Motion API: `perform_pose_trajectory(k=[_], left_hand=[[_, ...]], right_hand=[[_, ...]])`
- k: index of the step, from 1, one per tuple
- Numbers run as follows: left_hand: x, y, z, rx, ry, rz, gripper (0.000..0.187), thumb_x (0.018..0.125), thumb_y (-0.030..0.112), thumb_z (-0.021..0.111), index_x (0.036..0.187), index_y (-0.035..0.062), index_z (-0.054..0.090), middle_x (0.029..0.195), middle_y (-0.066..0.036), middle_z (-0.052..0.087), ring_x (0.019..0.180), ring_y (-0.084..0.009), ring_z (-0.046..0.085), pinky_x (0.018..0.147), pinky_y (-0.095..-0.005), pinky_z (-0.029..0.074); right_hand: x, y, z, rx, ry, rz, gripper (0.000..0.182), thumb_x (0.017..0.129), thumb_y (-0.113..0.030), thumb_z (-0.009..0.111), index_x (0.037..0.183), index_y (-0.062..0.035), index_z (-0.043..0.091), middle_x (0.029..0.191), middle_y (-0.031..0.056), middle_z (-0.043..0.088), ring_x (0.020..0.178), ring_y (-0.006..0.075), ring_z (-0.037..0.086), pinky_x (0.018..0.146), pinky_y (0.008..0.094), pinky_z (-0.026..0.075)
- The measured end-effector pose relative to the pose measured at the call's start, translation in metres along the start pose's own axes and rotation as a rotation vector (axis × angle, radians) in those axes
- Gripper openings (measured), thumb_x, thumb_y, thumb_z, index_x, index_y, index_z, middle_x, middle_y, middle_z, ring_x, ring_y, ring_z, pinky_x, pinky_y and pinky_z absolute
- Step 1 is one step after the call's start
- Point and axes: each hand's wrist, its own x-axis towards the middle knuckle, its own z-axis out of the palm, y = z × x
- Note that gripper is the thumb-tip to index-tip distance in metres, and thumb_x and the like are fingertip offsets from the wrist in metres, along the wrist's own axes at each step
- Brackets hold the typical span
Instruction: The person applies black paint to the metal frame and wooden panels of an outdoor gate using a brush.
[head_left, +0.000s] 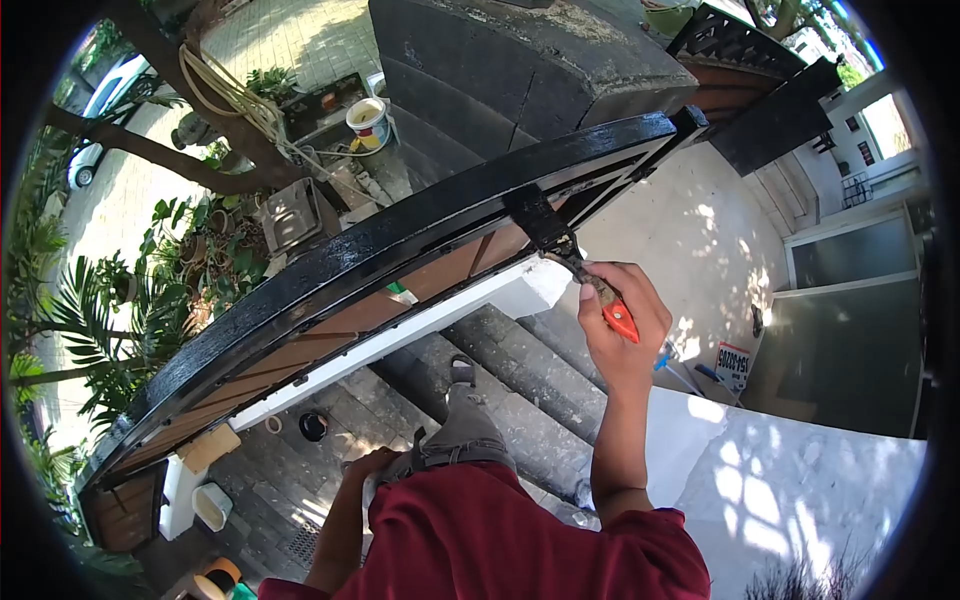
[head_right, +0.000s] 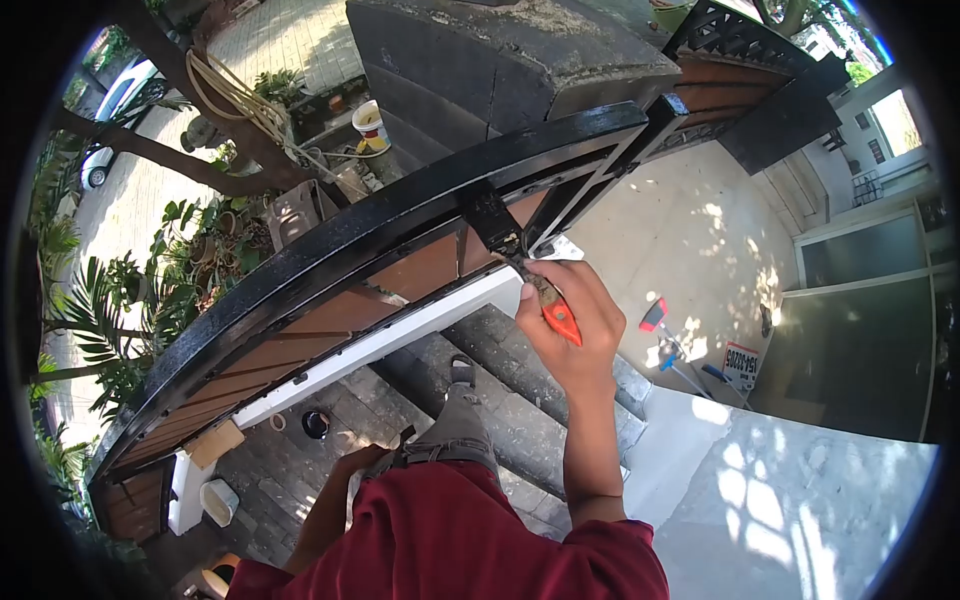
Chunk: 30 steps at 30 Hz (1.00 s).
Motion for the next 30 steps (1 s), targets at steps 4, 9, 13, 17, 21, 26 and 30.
perform_pose_trajectory(k=[4, 9, 13, 17, 21, 26, 30], left_hand=[[-0.001, 0.008, -0.012, -0.129, -0.020, -0.140, 0.044, 0.102, 0.027, 0.037, 0.140, 0.0141, 0.054, 0.138, -0.016, 0.053, 0.127, -0.0312, 0.050, 0.109, -0.0403, 0.039], [0.002, -0.010, -0.003, -0.122, -0.007, -0.049, 0.044, 0.103, 0.035, 0.035, 0.142, 0.0246, 0.051, 0.144, -0.014, 0.047, 0.132, -0.0340, 0.046, 0.112, -0.0430, 0.036], [0.007, -0.024, 0.001, -0.159, 0.002, -0.025, 0.044, 0.103, 0.035, 0.036, 0.142, 0.0238, 0.051, 0.146, -0.015, 0.046, 0.132, -0.0343, 0.046, 0.112, -0.0427, 0.036], [-0.003, -0.005, -0.011, -0.286, 0.002, -0.184, 0.044, 0.103, 0.035, 0.035, 0.143, 0.0235, 0.050, 0.146, -0.015, 0.045, 0.133, -0.0342, 0.046, 0.112, -0.0430, 0.037], [-0.013, 0.007, -0.021, -0.156, 0.019, -0.128, 0.045, 0.103, 0.034, 0.035, 0.144, 0.0220, 0.049, 0.145, -0.016, 0.046, 0.132, -0.0345, 0.047, 0.110, -0.0429, 0.038], [-0.020, 0.024, -0.031, -0.137, 0.021, -0.151, 0.045, 0.102, 0.032, 0.036, 0.144, 0.0214, 0.048, 0.145, -0.017, 0.046, 0.132, -0.0356, 0.046, 0.110, -0.0429, 0.039], [-0.023, 0.022, -0.024, -0.116, 0.060, -0.106, 0.046, 0.101, 0.023, 0.036, 0.145, 0.0149, 0.047, 0.136, -0.017, 0.051, 0.127, -0.0326, 0.049, 0.108, -0.0396, 0.039]], right_hand=[[0.004, -0.005, -0.001, -0.005, -0.058, -0.003, 0.024, 0.075, 0.002, 0.074, 0.098, 0.0002, 0.069, 0.086, 0.0128, 0.067, 0.072, 0.0219, 0.066, 0.065, 0.0282, 0.052], [0.006, -0.008, 0.002, -0.044, -0.046, -0.045, 0.026, 0.074, 0.002, 0.074, 0.099, -0.0004, 0.069, 0.085, 0.0118, 0.064, 0.070, 0.0212, 0.065, 0.063, 0.0290, 0.051], [0.006, -0.011, -0.001, -0.053, -0.051, -0.069, 0.025, 0.073, 0.002, 0.074, 0.097, -0.0009, 0.069, 0.084, 0.0114, 0.063, 0.069, 0.0207, 0.064, 0.061, 0.0289, 0.051], [0.001, -0.009, 0.005, -0.023, -0.047, -0.041, 0.022, 0.073, 0.002, 0.074, 0.094, -0.0011, 0.069, 0.081, 0.0107, 0.063, 0.067, 0.0201, 0.063, 0.059, 0.0289, 0.050], [0.001, -0.012, 0.002, -0.008, -0.004, -0.018, 0.020, 0.074, 0.002, 0.073, 0.093, -0.0008, 0.068, 0.080, 0.0100, 0.062, 0.065, 0.0195, 0.062, 0.059, 0.0292, 0.049], [0.000, -0.007, 0.003, 0.062, -0.029, 0.027, 0.017, 0.076, 0.002, 0.072, 0.092, 0.0003, 0.068, 0.077, 0.0097, 0.062, 0.064, 0.0178, 0.060, 0.058, 0.0270, 0.047], [-0.001, -0.005, 0.002, 0.076, -0.012, 0.054, 0.016, 0.077, 0.002, 0.072, 0.093, 0.0007, 0.069, 0.076, 0.0098, 0.062, 0.065, 0.0164, 0.060, 0.059, 0.0261, 0.047]])
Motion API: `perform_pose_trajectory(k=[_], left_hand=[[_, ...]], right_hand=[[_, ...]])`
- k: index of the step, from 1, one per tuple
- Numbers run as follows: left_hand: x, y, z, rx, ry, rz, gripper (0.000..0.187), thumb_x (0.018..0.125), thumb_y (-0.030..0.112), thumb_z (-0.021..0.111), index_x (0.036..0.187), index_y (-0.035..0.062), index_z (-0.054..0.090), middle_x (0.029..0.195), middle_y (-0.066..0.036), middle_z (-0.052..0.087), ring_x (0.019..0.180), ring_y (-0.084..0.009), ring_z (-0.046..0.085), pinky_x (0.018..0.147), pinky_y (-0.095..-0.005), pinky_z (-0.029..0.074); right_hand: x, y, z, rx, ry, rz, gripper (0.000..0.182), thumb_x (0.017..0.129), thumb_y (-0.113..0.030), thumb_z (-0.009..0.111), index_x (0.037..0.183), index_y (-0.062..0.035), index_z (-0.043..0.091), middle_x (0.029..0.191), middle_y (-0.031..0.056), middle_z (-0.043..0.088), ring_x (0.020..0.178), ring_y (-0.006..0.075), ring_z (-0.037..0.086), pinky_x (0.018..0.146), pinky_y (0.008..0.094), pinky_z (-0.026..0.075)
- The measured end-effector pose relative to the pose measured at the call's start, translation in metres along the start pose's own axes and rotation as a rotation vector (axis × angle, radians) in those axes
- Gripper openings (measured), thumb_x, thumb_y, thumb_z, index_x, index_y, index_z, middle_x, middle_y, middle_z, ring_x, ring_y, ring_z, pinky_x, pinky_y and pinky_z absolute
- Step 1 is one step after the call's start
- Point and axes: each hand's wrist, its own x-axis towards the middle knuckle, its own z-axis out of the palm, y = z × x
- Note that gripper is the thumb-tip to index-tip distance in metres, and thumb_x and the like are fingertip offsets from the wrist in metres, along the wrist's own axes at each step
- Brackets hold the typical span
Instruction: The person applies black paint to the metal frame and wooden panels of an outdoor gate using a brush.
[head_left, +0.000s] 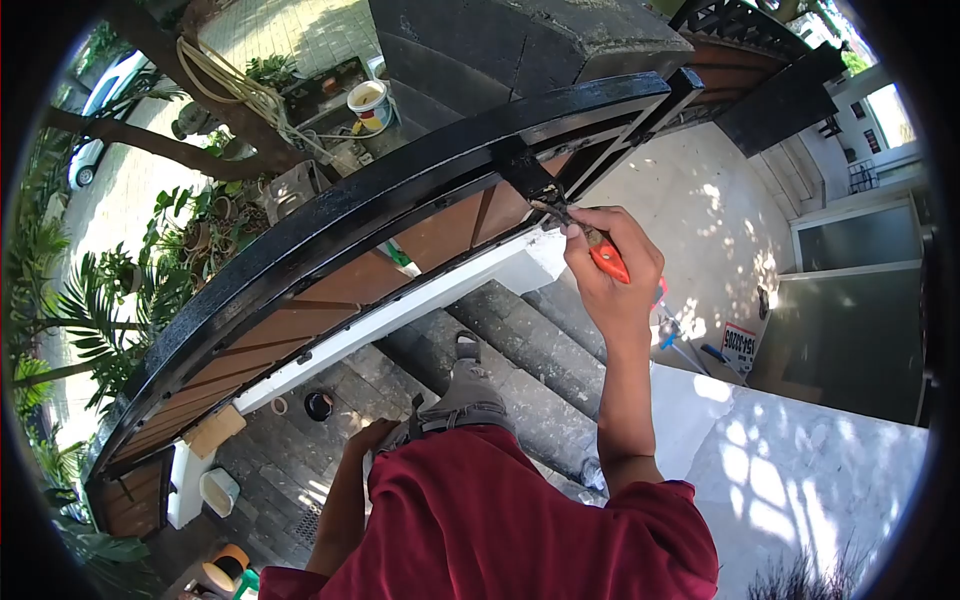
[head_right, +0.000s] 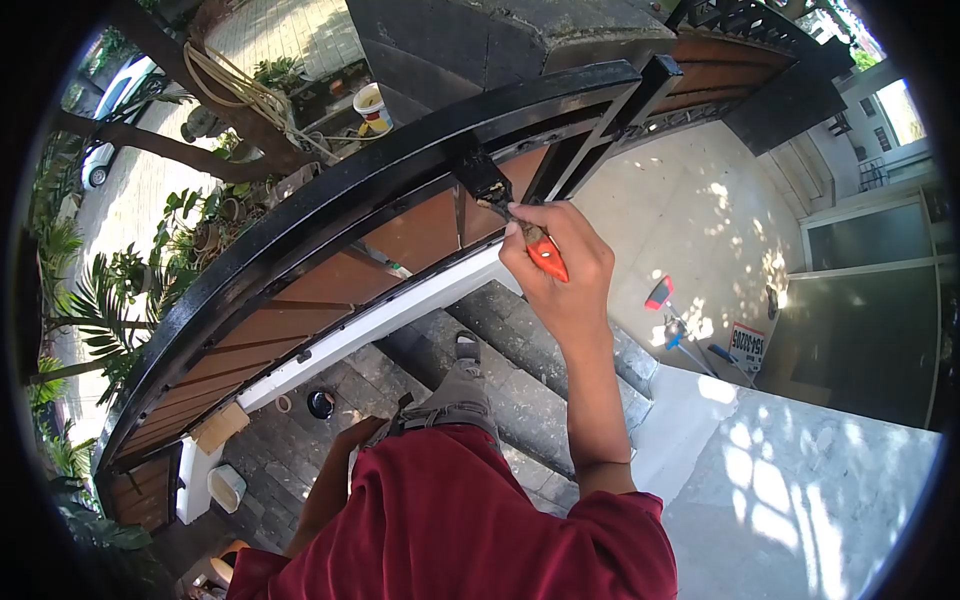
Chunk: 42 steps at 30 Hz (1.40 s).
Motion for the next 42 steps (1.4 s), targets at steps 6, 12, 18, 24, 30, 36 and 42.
perform_pose_trajectory(k=[6, 12, 18, 24, 30, 36, 42], left_hand=[[-0.002, 0.000, 0.005, 0.064, 0.012, -0.007, 0.046, 0.100, 0.021, 0.036, 0.144, 0.0137, 0.047, 0.136, -0.017, 0.052, 0.128, -0.0322, 0.049, 0.109, -0.0391, 0.038], [-0.006, 0.015, 0.005, 0.006, 0.021, -0.064, 0.046, 0.100, 0.023, 0.036, 0.144, 0.0151, 0.047, 0.137, -0.016, 0.052, 0.129, -0.0311, 0.049, 0.110, -0.0395, 0.038], [-0.008, 0.016, 0.010, -0.013, 0.020, -0.116, 0.047, 0.100, 0.026, 0.037, 0.144, 0.0173, 0.048, 0.138, -0.016, 0.051, 0.130, -0.0311, 0.048, 0.111, -0.0391, 0.037], [-0.003, -0.004, 0.031, -0.030, 0.036, -0.044, 0.047, 0.100, 0.037, 0.035, 0.143, 0.0232, 0.049, 0.141, -0.015, 0.049, 0.133, -0.0328, 0.045, 0.112, -0.0452, 0.033], [0.005, -0.012, 0.045, -0.071, 0.048, -0.075, 0.047, 0.101, 0.042, 0.033, 0.143, 0.0285, 0.049, 0.144, -0.014, 0.047, 0.137, -0.0344, 0.041, 0.113, -0.0559, 0.027], [-0.011, 0.013, 0.038, -0.013, 0.115, -0.081, 0.047, 0.099, 0.032, 0.036, 0.140, 0.0174, 0.052, 0.135, -0.016, 0.054, 0.128, -0.0321, 0.050, 0.109, -0.0421, 0.038], [-0.003, 0.008, 0.043, -0.020, 0.110, -0.096, 0.046, 0.099, 0.032, 0.036, 0.139, 0.0178, 0.054, 0.136, -0.014, 0.054, 0.129, -0.0307, 0.049, 0.110, -0.0429, 0.037]], right_hand=[[-0.007, 0.004, 0.001, 0.048, 0.005, -0.005, 0.016, 0.077, 0.002, 0.071, 0.093, 0.0011, 0.068, 0.080, 0.0104, 0.065, 0.065, 0.0167, 0.062, 0.060, 0.0261, 0.048], [-0.011, -0.004, 0.000, 0.031, -0.047, 0.014, 0.015, 0.078, 0.002, 0.071, 0.092, 0.0011, 0.067, 0.082, 0.0117, 0.067, 0.069, 0.0186, 0.065, 0.062, 0.0269, 0.050], [-0.012, -0.008, 0.001, 0.046, -0.087, -0.004, 0.016, 0.078, 0.001, 0.071, 0.093, 0.0011, 0.066, 0.083, 0.0124, 0.067, 0.069, 0.0208, 0.066, 0.064, 0.0285, 0.051], [-0.009, -0.013, 0.004, 0.048, -0.118, -0.045, 0.015, 0.079, 0.000, 0.071, 0.093, 0.0015, 0.065, 0.083, 0.0126, 0.067, 0.069, 0.0219, 0.066, 0.064, 0.0293, 0.051], [-0.008, -0.021, 0.008, 0.048, -0.142, -0.017, 0.016, 0.079, 0.000, 0.071, 0.094, 0.0012, 0.065, 0.083, 0.0126, 0.067, 0.070, 0.0226, 0.066, 0.063, 0.0301, 0.051], [-0.008, -0.028, 0.012, 0.075, -0.161, 0.013, 0.015, 0.079, 0.000, 0.071, 0.092, 0.0018, 0.065, 0.082, 0.0131, 0.067, 0.069, 0.0220, 0.066, 0.063, 0.0293, 0.050], [-0.010, -0.036, 0.017, 0.105, -0.176, 0.010, 0.014, 0.079, 0.000, 0.071, 0.093, 0.0019, 0.066, 0.081, 0.0130, 0.066, 0.068, 0.0212, 0.065, 0.062, 0.0290, 0.050]])
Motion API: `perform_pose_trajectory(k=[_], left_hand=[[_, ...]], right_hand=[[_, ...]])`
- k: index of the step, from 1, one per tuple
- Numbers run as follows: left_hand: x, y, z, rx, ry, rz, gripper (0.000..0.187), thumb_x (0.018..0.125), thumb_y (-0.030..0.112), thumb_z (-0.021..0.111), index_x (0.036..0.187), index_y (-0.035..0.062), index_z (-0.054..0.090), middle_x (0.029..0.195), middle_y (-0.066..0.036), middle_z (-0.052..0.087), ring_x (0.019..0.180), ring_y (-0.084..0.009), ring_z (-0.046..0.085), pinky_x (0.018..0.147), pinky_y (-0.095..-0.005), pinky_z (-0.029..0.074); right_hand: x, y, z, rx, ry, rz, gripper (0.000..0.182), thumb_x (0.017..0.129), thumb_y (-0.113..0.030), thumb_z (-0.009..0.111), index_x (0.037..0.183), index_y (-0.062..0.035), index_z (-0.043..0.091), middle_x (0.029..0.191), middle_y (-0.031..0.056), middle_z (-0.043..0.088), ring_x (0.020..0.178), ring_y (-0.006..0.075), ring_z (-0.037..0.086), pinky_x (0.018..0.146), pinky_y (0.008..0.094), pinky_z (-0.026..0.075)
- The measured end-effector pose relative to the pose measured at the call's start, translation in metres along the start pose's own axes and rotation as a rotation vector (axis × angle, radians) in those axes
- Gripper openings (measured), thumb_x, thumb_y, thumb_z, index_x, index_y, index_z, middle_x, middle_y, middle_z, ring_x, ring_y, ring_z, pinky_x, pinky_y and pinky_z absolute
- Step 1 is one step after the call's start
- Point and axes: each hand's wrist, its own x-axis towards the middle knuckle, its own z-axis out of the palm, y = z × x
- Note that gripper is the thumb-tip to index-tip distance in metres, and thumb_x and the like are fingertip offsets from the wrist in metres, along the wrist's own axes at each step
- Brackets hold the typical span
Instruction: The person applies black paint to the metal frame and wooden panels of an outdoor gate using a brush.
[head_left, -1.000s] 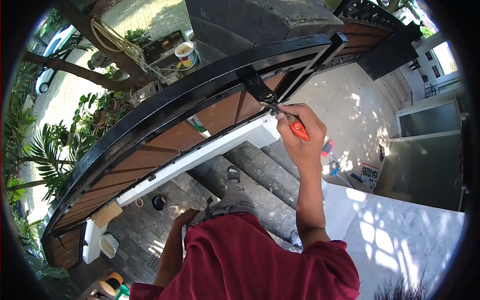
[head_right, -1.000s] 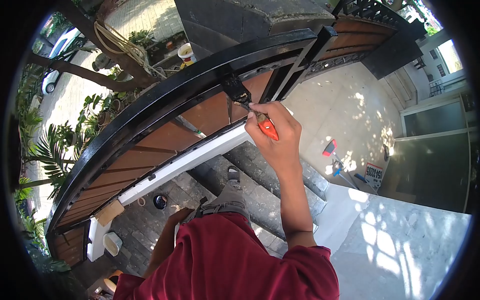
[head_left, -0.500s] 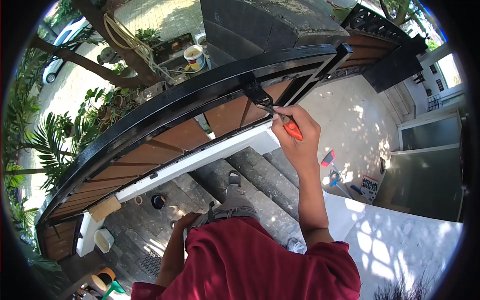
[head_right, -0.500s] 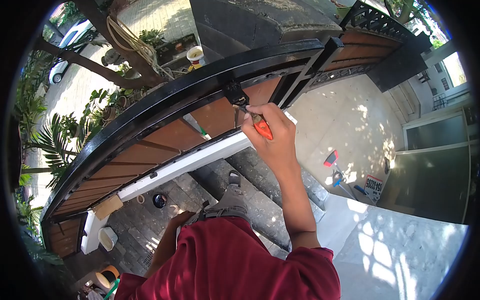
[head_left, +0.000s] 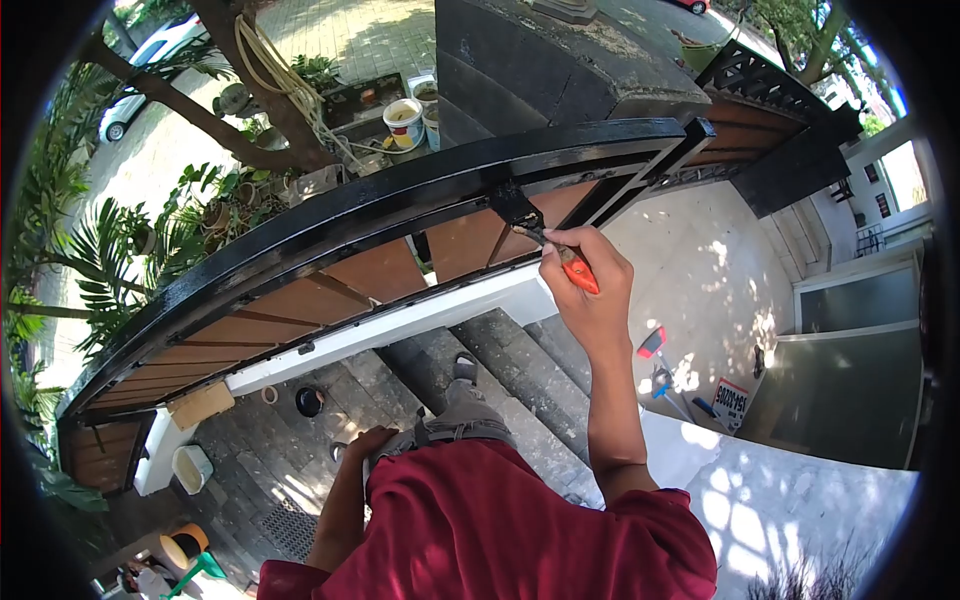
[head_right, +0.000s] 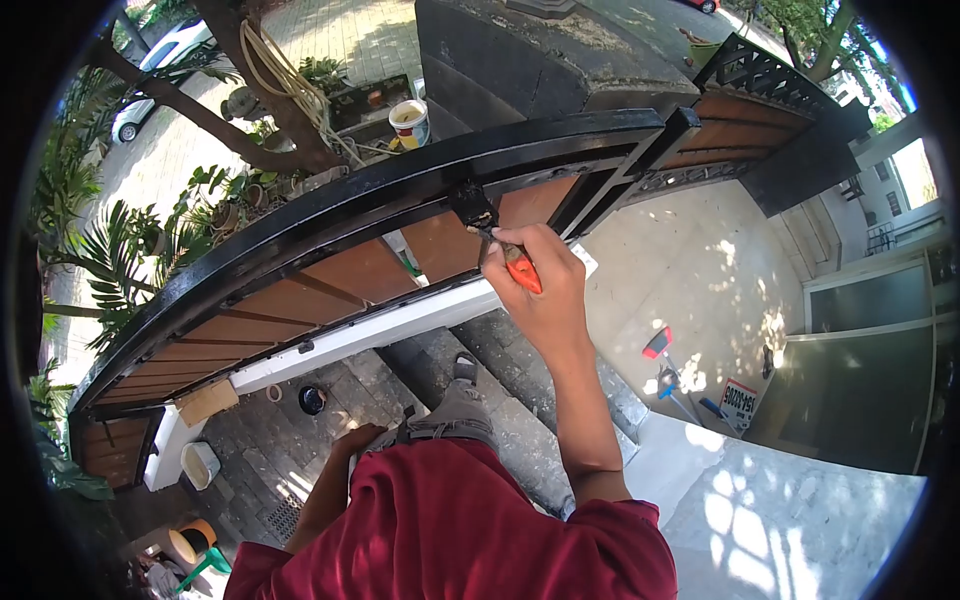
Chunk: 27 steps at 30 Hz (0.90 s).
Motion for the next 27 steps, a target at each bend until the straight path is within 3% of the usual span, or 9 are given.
perform_pose_trajectory(k=[3, 5, 9, 11, 20, 22, 27], left_hand=[[-0.015, 0.017, -0.010, -0.027, 0.005, -0.038, 0.045, 0.100, 0.033, 0.035, 0.138, 0.0194, 0.055, 0.136, -0.013, 0.055, 0.129, -0.0307, 0.049, 0.110, -0.0432, 0.036], [-0.021, 0.026, -0.017, -0.032, 0.002, -0.049, 0.045, 0.100, 0.034, 0.035, 0.137, 0.0203, 0.055, 0.136, -0.013, 0.055, 0.130, -0.0309, 0.049, 0.110, -0.0433, 0.036], [-0.017, 0.020, -0.010, 0.026, -0.004, -0.044, 0.045, 0.100, 0.035, 0.035, 0.137, 0.0214, 0.055, 0.137, -0.012, 0.055, 0.129, -0.0308, 0.049, 0.110, -0.0442, 0.037], [-0.015, 0.018, -0.011, 0.026, 0.000, -0.049, 0.045, 0.099, 0.035, 0.035, 0.138, 0.0213, 0.055, 0.136, -0.012, 0.055, 0.129, -0.0308, 0.050, 0.109, -0.0445, 0.037], [-0.015, 0.015, -0.008, 0.031, -0.019, -0.047, 0.045, 0.099, 0.035, 0.035, 0.138, 0.0224, 0.054, 0.136, -0.013, 0.055, 0.130, -0.0306, 0.048, 0.109, -0.0453, 0.037], [-0.007, 0.002, -0.002, -0.075, -0.046, -0.058, 0.046, 0.100, 0.046, 0.034, 0.141, 0.0318, 0.051, 0.144, -0.011, 0.048, 0.138, -0.0317, 0.040, 0.111, -0.0599, 0.029], [0.017, -0.023, 0.017, -0.100, -0.029, -0.012, 0.046, 0.100, 0.046, 0.034, 0.140, 0.0319, 0.051, 0.144, -0.012, 0.048, 0.138, -0.0332, 0.040, 0.111, -0.0597, 0.028]], right_hand=[[0.001, -0.005, 0.000, -0.002, -0.009, 0.012, 0.014, 0.079, 0.000, 0.070, 0.093, 0.0019, 0.066, 0.081, 0.0133, 0.066, 0.068, 0.0213, 0.064, 0.063, 0.0299, 0.049], [0.001, -0.001, 0.005, 0.035, 0.017, -0.001, 0.012, 0.081, 0.001, 0.069, 0.094, 0.0017, 0.068, 0.071, 0.0052, 0.060, 0.062, 0.0078, 0.051, 0.058, 0.0226, 0.041], [0.000, -0.002, 0.005, 0.016, 0.016, -0.032, 0.012, 0.081, 0.000, 0.069, 0.093, 0.0018, 0.068, 0.071, 0.0051, 0.060, 0.062, 0.0076, 0.051, 0.058, 0.0225, 0.041], [0.000, -0.002, 0.004, -0.007, 0.002, -0.002, 0.015, 0.079, -0.001, 0.071, 0.093, 0.0020, 0.065, 0.081, 0.0129, 0.066, 0.068, 0.0207, 0.064, 0.062, 0.0290, 0.049], [0.002, -0.002, 0.006, 0.020, 0.005, 0.041, 0.014, 0.080, -0.001, 0.071, 0.092, 0.0019, 0.066, 0.076, 0.0111, 0.064, 0.062, 0.0164, 0.060, 0.059, 0.0273, 0.046], [0.002, -0.005, 0.003, 0.005, -0.001, 0.053, 0.014, 0.080, -0.001, 0.071, 0.092, 0.0021, 0.066, 0.075, 0.0111, 0.064, 0.061, 0.0156, 0.059, 0.058, 0.0270, 0.046], [0.003, 0.002, 0.008, 0.042, 0.011, 0.087, 0.013, 0.080, -0.002, 0.071, 0.091, 0.0023, 0.066, 0.072, 0.0107, 0.062, 0.059, 0.0140, 0.056, 0.056, 0.0264, 0.044]])
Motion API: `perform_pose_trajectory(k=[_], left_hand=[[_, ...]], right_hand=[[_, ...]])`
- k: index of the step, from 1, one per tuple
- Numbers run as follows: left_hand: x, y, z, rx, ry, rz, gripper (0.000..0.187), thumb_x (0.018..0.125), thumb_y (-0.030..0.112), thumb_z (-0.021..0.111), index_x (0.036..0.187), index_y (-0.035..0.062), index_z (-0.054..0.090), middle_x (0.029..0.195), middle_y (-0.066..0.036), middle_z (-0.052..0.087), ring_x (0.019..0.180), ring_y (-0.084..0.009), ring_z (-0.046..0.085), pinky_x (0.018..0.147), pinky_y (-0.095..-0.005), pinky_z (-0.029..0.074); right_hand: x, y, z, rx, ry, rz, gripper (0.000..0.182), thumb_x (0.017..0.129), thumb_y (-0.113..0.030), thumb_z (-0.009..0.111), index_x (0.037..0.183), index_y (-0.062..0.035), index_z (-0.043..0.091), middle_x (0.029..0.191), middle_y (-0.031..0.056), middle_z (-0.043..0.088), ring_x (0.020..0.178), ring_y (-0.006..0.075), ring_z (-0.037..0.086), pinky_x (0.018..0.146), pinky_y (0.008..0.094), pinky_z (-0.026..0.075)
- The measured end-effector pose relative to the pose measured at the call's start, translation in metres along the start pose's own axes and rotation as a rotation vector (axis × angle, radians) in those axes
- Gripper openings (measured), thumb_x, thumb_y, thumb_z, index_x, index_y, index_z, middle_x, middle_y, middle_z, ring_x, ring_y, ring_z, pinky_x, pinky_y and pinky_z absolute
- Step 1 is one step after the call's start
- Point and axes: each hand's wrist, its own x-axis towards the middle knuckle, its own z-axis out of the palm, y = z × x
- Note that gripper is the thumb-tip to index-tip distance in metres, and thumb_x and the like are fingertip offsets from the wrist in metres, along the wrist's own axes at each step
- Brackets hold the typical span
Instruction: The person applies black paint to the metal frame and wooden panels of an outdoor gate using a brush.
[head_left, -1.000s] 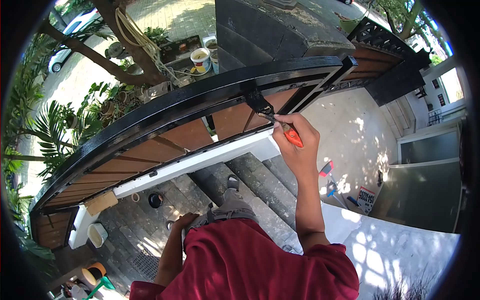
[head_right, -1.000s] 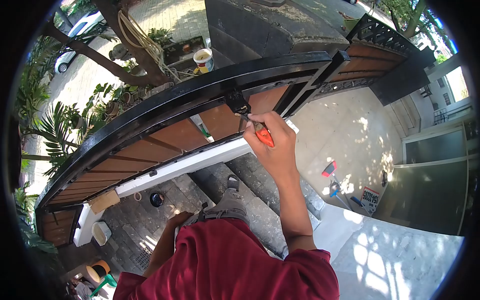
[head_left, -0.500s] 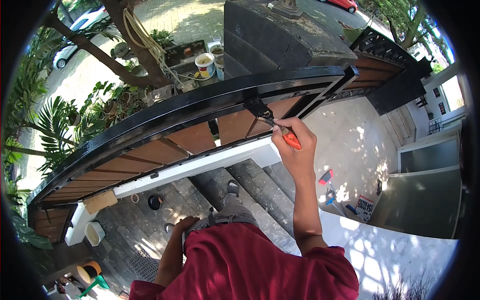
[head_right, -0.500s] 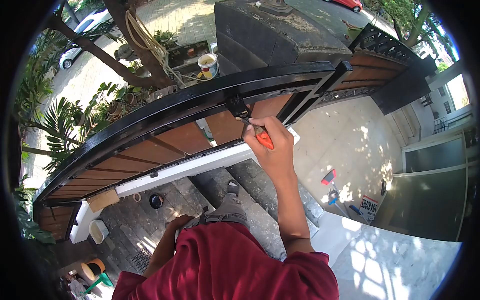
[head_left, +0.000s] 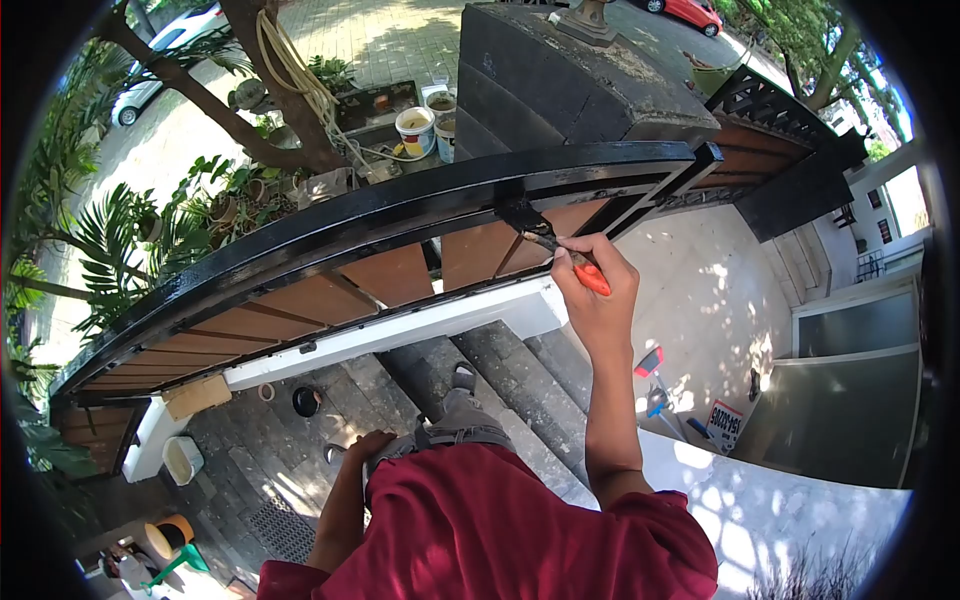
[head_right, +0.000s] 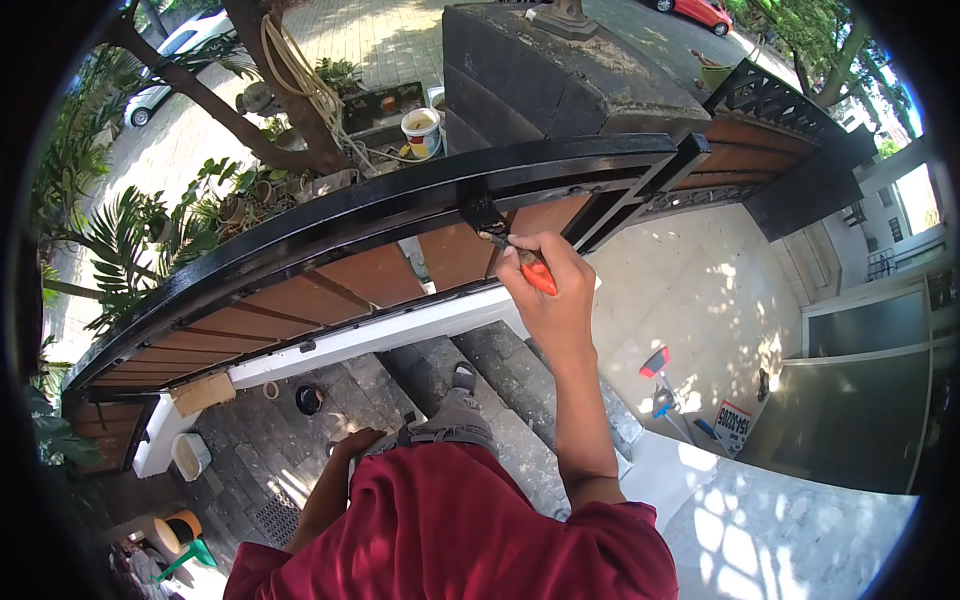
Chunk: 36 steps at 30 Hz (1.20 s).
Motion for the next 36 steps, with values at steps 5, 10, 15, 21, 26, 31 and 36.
perform_pose_trajectory(k=[5, 10, 15, 21, 26, 31, 36], left_hand=[[-0.021, 0.025, -0.010, 0.037, 0.040, -0.036, 0.047, 0.101, 0.039, 0.034, 0.141, 0.0218, 0.052, 0.137, -0.014, 0.053, 0.131, -0.0313, 0.047, 0.111, -0.0445, 0.035], [-0.011, 0.015, -0.006, -0.023, 0.015, -0.053, 0.047, 0.099, 0.047, 0.034, 0.139, 0.0315, 0.052, 0.146, -0.014, 0.047, 0.138, -0.0353, 0.040, 0.111, -0.0622, 0.026], [-0.004, 0.006, 0.000, -0.018, 0.022, -0.018, 0.047, 0.099, 0.048, 0.034, 0.139, 0.0317, 0.053, 0.146, -0.014, 0.046, 0.140, -0.0356, 0.038, 0.111, -0.0646, 0.025], [-0.012, 0.014, -0.001, -0.044, 0.038, -0.066, 0.048, 0.099, 0.049, 0.034, 0.139, 0.0321, 0.054, 0.148, -0.014, 0.045, 0.140, -0.0355, 0.037, 0.112, -0.0660, 0.020], [0.012, -0.012, 0.016, -0.074, 0.032, -0.024, 0.051, 0.097, 0.054, 0.036, 0.138, 0.0299, 0.055, 0.149, -0.014, 0.045, 0.141, -0.0354, 0.036, 0.114, -0.0641, 0.016], [-0.005, 0.009, 0.008, -0.122, 0.073, -0.115, 0.057, 0.095, 0.059, 0.040, 0.136, 0.0240, 0.058, 0.145, -0.015, 0.049, 0.141, -0.0353, 0.037, 0.114, -0.0616, 0.016], [-0.001, 0.007, 0.010, -0.155, 0.074, -0.133, 0.056, 0.095, 0.057, 0.039, 0.137, 0.0240, 0.057, 0.146, -0.015, 0.049, 0.140, -0.0358, 0.037, 0.115, -0.0617, 0.015]], right_hand=[[0.000, -0.002, -0.001, -0.023, 0.008, -0.003, 0.012, 0.080, -0.002, 0.071, 0.090, 0.0027, 0.065, 0.070, 0.0096, 0.060, 0.057, 0.0116, 0.052, 0.054, 0.0257, 0.042], [-0.002, -0.004, -0.001, -0.003, 0.003, 0.011, 0.012, 0.081, -0.002, 0.072, 0.090, 0.0026, 0.065, 0.071, 0.0089, 0.060, 0.058, 0.0103, 0.052, 0.054, 0.0253, 0.042], [-0.001, 0.001, 0.003, 0.045, 0.025, 0.010, 0.012, 0.081, -0.001, 0.072, 0.090, 0.0024, 0.065, 0.072, 0.0091, 0.062, 0.059, 0.0113, 0.054, 0.056, 0.0251, 0.044], [-0.003, -0.005, 0.000, -0.032, -0.014, -0.011, 0.012, 0.082, -0.001, 0.071, 0.091, 0.0025, 0.064, 0.074, 0.0106, 0.064, 0.061, 0.0148, 0.060, 0.058, 0.0256, 0.046], [-0.005, -0.008, 0.002, 0.001, -0.006, -0.004, 0.011, 0.083, -0.002, 0.071, 0.091, 0.0027, 0.064, 0.073, 0.0105, 0.064, 0.061, 0.0144, 0.059, 0.058, 0.0257, 0.046], [-0.005, -0.007, 0.005, -0.006, -0.026, 0.016, 0.012, 0.083, -0.002, 0.071, 0.091, 0.0029, 0.065, 0.074, 0.0107, 0.064, 0.061, 0.0133, 0.059, 0.058, 0.0258, 0.046], [-0.008, -0.009, 0.006, 0.004, -0.026, -0.003, 0.012, 0.082, -0.002, 0.071, 0.092, 0.0028, 0.065, 0.075, 0.0113, 0.064, 0.062, 0.0138, 0.059, 0.058, 0.0260, 0.046]])
